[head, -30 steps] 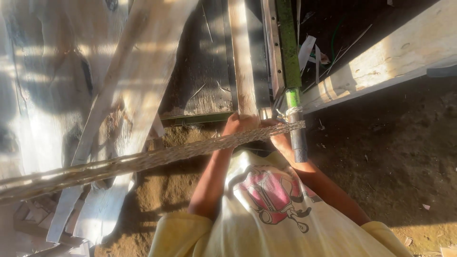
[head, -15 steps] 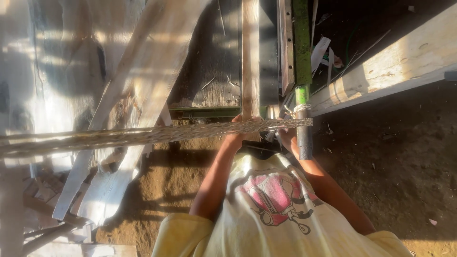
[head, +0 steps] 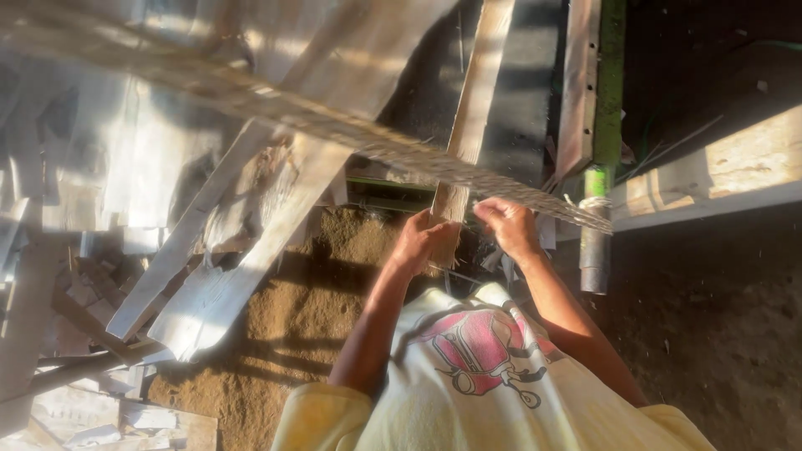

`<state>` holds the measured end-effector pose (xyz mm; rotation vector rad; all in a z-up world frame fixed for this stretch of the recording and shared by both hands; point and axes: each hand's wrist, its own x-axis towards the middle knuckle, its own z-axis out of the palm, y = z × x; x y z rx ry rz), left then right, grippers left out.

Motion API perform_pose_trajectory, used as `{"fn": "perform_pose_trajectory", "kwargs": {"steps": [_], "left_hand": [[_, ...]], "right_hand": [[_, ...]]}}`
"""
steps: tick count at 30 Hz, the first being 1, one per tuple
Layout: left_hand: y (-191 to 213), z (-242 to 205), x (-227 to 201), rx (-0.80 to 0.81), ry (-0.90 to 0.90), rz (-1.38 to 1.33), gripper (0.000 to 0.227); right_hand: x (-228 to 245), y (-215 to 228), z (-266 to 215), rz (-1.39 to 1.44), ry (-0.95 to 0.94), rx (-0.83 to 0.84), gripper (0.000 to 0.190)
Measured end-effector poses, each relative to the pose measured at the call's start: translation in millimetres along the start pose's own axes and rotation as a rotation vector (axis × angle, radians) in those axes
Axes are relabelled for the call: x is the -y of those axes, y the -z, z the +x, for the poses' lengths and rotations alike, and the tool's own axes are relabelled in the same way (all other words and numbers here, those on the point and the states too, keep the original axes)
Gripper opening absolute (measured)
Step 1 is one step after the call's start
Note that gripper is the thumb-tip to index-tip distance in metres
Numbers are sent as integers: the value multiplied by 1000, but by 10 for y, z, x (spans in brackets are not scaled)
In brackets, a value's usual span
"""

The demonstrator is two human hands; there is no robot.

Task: Picking up thin wood veneer sheets and feeding them into a machine.

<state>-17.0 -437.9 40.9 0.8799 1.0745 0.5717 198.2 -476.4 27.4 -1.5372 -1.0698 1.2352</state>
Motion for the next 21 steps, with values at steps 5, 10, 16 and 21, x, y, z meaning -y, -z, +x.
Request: {"fn": "perform_pose_trajectory", "kwargs": {"steps": [5, 10, 16, 21], "left_hand": [[621, -445, -142, -60, -126, 62, 47], [1663, -636, -19, -138, -392, 63, 45], [2848, -1076, 76, -522, -481, 64, 47], [3404, -1527, 175, -888, -551, 195, 42]], "right_hand": [[-28, -495, 332, -228, 187, -75, 22], [562, -1777, 158, 207, -3, 349, 34], [-279, -3350, 363, 119, 79, 659, 18], [160, -4116, 165, -27, -190, 729, 16]]}}
